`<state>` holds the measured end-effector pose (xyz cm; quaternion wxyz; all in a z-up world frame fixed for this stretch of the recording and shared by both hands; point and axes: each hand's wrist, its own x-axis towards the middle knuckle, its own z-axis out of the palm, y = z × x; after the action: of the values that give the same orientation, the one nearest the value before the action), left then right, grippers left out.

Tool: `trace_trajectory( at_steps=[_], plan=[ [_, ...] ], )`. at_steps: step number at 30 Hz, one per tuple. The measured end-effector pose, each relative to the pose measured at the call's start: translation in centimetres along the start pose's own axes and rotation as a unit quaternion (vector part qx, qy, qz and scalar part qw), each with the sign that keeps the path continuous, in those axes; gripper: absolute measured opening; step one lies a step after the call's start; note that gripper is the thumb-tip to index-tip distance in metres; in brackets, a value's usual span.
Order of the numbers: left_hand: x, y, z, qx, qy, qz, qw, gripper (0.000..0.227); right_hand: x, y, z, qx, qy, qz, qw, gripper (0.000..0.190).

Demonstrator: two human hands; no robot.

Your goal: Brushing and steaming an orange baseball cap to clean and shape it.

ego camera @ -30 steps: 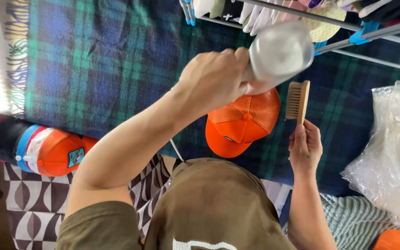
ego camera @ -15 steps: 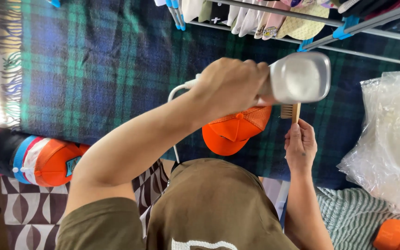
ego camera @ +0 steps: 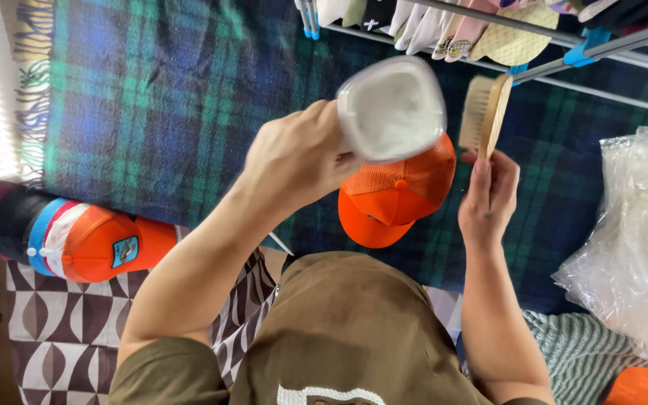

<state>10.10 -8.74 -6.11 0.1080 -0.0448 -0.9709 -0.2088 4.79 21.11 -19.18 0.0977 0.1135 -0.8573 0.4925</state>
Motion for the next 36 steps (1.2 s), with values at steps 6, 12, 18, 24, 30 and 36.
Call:
trace_trajectory(
  at_steps=[6, 12, 18, 24, 30, 36],
  plan=[
    [-1.7, -0.4, -1.9, -0.028, -0.080, -0.080, 0.993, 0.039, 4.3, -2.7, 2.5, -0.037, -0.094, -0.055, 0.993, 0.019],
    [-0.1, 1.5, -0.1, -0.019, -0.139, 0.001, 0.990, 0.038, 4.4, -3.9, 2.0, -0.113, -0.138, 0.081, 0.981, 0.019],
    [4.6, 1.5, 1.7, 0.008, -0.150, 0.022, 0.988, 0.046, 4.5, 4.2, 2.2, -0.140, -0.158, 0.145, 0.967, 0.036],
    [3.4, 2.7, 0.9, -0.004, -0.179, 0.038, 0.983, 0.040, 6.8, 5.2, 3.4, -0.174, -0.178, 0.103, 0.963, 0.037],
    [3.5, -1.1, 0.1, -0.086, -0.179, -0.116, 0.973, 0.049, 7.3, 1.2, 3.4, -0.158, -0.203, 0.092, 0.962, 0.031],
    [4.1, -7.9, 0.6, -0.223, -0.327, -0.360, 0.845, 0.031, 8.2, -1.7, 3.3, -0.135, -0.247, 0.200, 0.939, 0.034]
  ],
)
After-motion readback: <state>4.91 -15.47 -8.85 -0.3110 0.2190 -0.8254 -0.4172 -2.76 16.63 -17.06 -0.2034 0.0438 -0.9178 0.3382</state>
